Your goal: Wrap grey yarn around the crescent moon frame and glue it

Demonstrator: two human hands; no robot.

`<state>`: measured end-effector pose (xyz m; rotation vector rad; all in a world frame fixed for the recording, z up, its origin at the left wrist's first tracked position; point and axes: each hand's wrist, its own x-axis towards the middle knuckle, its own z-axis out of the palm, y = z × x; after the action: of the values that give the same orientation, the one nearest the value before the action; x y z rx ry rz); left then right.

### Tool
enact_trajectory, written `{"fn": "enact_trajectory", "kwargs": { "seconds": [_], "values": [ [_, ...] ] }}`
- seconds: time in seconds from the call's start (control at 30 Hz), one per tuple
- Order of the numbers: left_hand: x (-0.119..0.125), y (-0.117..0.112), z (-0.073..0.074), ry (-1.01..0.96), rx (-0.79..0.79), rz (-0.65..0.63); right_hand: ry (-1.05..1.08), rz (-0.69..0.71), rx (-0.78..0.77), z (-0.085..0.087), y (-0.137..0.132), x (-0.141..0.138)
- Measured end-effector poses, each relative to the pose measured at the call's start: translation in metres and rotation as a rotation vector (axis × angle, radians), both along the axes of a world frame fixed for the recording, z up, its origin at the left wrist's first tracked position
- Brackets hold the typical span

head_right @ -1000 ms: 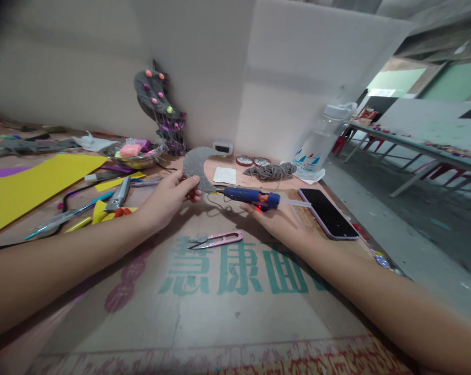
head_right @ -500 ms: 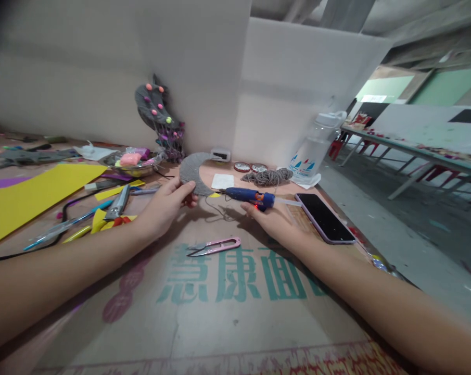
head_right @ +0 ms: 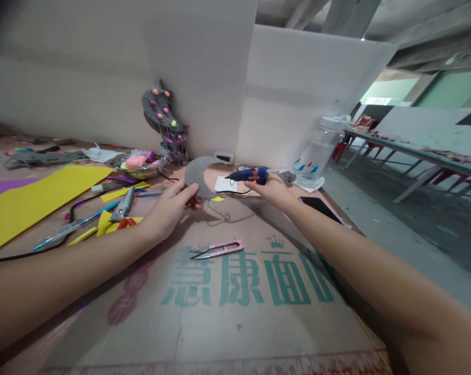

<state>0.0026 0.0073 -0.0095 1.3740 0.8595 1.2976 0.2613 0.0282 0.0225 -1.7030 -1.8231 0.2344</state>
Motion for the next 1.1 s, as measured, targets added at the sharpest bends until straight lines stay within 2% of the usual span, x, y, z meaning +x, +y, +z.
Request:
{"fn": "enact_trajectory", "kwargs": {
  "seconds": [0.17, 0.33, 0.53, 0.67, 0.73, 0.83, 0.93, 1.03, 1.1],
  "values": [
    [-0.001, 0.000, 0.000, 0.001, 0.000, 0.006, -0.093, -0.126, -0.113, -0.012, 0.042, -0.008],
    [0.000, 0.000, 0.002, 0.003, -0.030, 0.003, -0.139, -0.094, -0.152, -0.017, 0.047, -0.005],
    [0.000, 0.002, -0.002, -0.003, 0.003, -0.016, -0.249, -0.019, -0.119, -0.018, 0.012, 0.011],
    [0.001, 0.003, -0.003, -0.009, 0.007, -0.021, -0.326, 0.082, 0.116, -0.016, -0.019, 0.010],
    [0.002, 0.002, -0.002, -0.011, -0.008, -0.022, -0.261, 0.170, 0.179, -0.012, -0.035, -0.003],
    [0.001, 0.000, 0.000, -0.008, -0.023, -0.018, -0.075, 0.149, 0.012, -0.006, -0.056, -0.035],
    [0.000, -0.002, 0.003, 0.028, 0.012, -0.008, 0.101, 0.293, -0.095, -0.012, -0.069, -0.065],
    [-0.001, -0.002, 0.004, 0.100, 0.052, 0.029, 0.274, 0.378, -0.241, -0.023, -0.073, -0.077],
    [-0.001, -0.003, 0.004, 0.148, 0.042, 0.051, 0.278, 0.396, -0.257, -0.029, -0.074, -0.075]
  ]
}}
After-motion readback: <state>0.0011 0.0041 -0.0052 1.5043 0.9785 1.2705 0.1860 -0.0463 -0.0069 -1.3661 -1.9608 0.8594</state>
